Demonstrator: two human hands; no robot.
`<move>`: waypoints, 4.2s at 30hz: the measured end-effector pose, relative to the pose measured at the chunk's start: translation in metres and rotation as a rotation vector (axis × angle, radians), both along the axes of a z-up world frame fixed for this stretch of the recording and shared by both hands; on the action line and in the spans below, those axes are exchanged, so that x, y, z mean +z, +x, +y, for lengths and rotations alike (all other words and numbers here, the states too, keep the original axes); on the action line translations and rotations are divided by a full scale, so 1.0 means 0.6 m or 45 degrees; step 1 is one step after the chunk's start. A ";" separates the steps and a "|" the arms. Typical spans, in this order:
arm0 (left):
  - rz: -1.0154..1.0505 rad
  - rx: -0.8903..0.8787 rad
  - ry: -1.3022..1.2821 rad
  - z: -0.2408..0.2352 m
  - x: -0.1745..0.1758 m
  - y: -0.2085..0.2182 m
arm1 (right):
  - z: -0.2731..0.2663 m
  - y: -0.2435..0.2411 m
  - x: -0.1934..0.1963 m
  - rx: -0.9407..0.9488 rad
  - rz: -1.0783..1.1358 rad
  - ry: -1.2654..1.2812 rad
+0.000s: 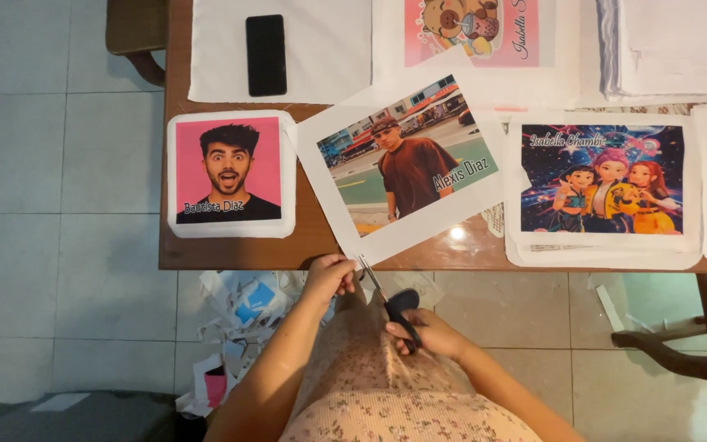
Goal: Cutting out printed images from paper sheets using scissors on a work table.
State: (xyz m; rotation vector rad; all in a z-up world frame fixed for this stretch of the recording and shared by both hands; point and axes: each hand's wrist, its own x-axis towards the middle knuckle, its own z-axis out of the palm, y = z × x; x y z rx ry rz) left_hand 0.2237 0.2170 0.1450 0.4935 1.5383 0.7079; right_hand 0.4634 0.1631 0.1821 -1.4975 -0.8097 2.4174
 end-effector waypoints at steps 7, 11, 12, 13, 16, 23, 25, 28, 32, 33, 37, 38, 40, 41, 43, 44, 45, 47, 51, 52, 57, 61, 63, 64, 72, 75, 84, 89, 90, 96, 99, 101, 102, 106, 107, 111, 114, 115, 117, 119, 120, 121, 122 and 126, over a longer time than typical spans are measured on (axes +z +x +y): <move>-0.030 0.002 0.007 0.002 0.013 -0.003 | -0.004 0.085 0.033 0.237 -0.101 0.007; -0.030 -0.040 -0.025 0.001 0.012 0.000 | 0.001 0.051 0.013 0.186 -0.060 0.047; -0.024 -0.046 -0.031 0.001 0.013 0.000 | 0.000 0.038 -0.003 0.136 -0.018 0.075; -0.020 -0.050 -0.031 0.001 0.016 0.000 | -0.001 0.027 -0.014 0.132 -0.014 0.075; 0.016 -0.072 -0.024 0.000 0.013 -0.002 | -0.003 -0.003 -0.036 0.071 0.005 0.067; 0.140 -0.187 0.018 0.001 0.022 -0.002 | 0.008 -0.032 -0.013 -0.020 -0.095 0.065; 0.144 -0.201 0.027 0.002 0.026 -0.001 | 0.007 -0.033 -0.016 -0.045 -0.104 0.056; 0.167 -0.207 0.037 0.003 0.032 0.000 | 0.007 -0.036 -0.011 -0.038 -0.142 0.061; 0.175 -0.209 0.031 0.002 0.038 0.003 | 0.009 -0.039 0.006 -0.023 -0.214 0.066; 0.171 -0.195 0.034 0.002 0.040 0.004 | 0.009 -0.039 0.008 -0.027 -0.230 0.064; 0.188 -0.225 0.033 0.004 0.045 0.003 | 0.002 -0.043 -0.003 0.051 -0.273 0.104; 0.180 -0.217 0.033 0.004 0.046 0.003 | 0.001 -0.044 0.000 0.036 -0.282 0.093; 0.173 -0.212 0.034 0.004 0.044 0.003 | 0.000 -0.047 0.007 0.018 -0.291 0.081; 0.168 -0.209 0.035 0.003 0.041 0.003 | 0.000 -0.049 0.011 0.009 -0.306 0.088; 0.164 -0.207 0.036 0.003 0.038 0.003 | -0.002 -0.051 0.013 -0.002 -0.320 0.094; 0.151 -0.205 0.040 0.003 0.039 0.002 | -0.003 -0.051 0.012 0.000 -0.329 0.097; 0.140 -0.203 0.045 0.003 0.039 0.001 | -0.004 -0.051 0.011 0.003 -0.338 0.101; 0.132 -0.202 0.051 0.001 0.026 -0.001 | -0.003 -0.051 0.014 0.003 -0.346 0.104; 0.125 -0.207 0.055 0.001 0.017 -0.004 | -0.006 -0.050 0.014 -0.026 -0.373 0.094; 0.126 -0.209 0.056 0.001 0.014 -0.005 | -0.003 -0.049 0.014 -0.028 -0.372 0.095; 0.053 -0.267 0.065 0.001 -0.001 -0.014 | 0.023 -0.051 0.036 0.113 -0.360 0.131; 0.043 -0.308 0.064 0.002 -0.001 -0.020 | 0.029 -0.055 0.041 0.107 -0.348 0.120; 0.005 -0.289 0.075 0.002 0.001 -0.018 | 0.026 -0.053 0.035 0.094 -0.396 0.122; 0.008 -0.294 0.070 0.002 0.002 -0.020 | 0.028 -0.054 0.038 0.090 -0.393 0.117; -0.066 -0.381 0.107 0.011 0.019 -0.022 | 0.056 -0.065 0.055 0.104 -0.343 0.077; -0.108 -0.362 0.132 0.015 0.036 -0.020 | 0.045 -0.063 0.028 0.145 -0.378 0.096; -0.096 -0.511 0.152 0.020 0.046 -0.026 | 0.069 -0.074 0.063 0.085 -0.382 0.082; -0.069 -0.566 0.170 0.022 0.043 -0.026 | 0.069 -0.076 0.058 0.100 -0.399 0.085; -0.052 -0.592 0.175 0.021 0.042 -0.026 | 0.065 -0.077 0.054 0.083 -0.426 0.070; 0.015 -0.674 0.201 0.017 0.026 -0.030 | 0.090 -0.084 0.086 0.138 -0.443 0.064; 0.058 -0.690 0.223 0.008 -0.010 -0.028 | 0.098 -0.083 0.074 0.226 -0.422 0.104; 0.062 -0.712 0.221 0.008 -0.010 -0.031 | 0.098 -0.086 0.076 0.210 -0.424 0.095; 0.065 -0.735 0.220 0.009 -0.010 -0.032 | 0.098 -0.087 0.076 0.194 -0.427 0.086; 0.097 -0.774 0.204 0.011 0.015 -0.032 | 0.091 -0.087 0.062 0.163 -0.446 0.046; 0.104 -0.782 0.200 0.011 0.012 -0.032 | 0.094 -0.088 0.063 0.172 -0.445 0.041; 0.146 -0.842 0.189 0.008 0.009 -0.025 | 0.117 -0.096 0.084 0.242 -0.403 0.081; 0.238 -0.904 0.221 0.006 -0.006 -0.026 | 0.125 -0.096 0.097 0.242 -0.388 0.084; 0.236 -0.902 0.220 0.010 0.010 -0.025 | 0.124 -0.096 0.094 0.244 -0.389 0.084; 0.218 -0.902 0.204 0.019 0.044 -0.025 | 0.123 -0.097 0.088 0.225 -0.405 0.085; 0.229 -0.917 0.205 0.018 0.041 -0.026 | 0.118 -0.097 0.081 0.202 -0.414 0.075; 0.242 -0.935 0.206 0.017 0.040 -0.027 | 0.116 -0.097 0.077 0.177 -0.421 0.066; 0.242 -0.931 0.206 0.016 0.033 -0.028 | 0.118 -0.097 0.074 0.180 -0.421 0.067; 0.244 -0.930 0.213 0.015 0.026 -0.029 | 0.119 -0.097 0.071 0.204 -0.430 0.084; 0.334 -1.050 0.292 0.020 0.052 -0.027 | 0.157 -0.115 0.138 0.198 -0.400 0.108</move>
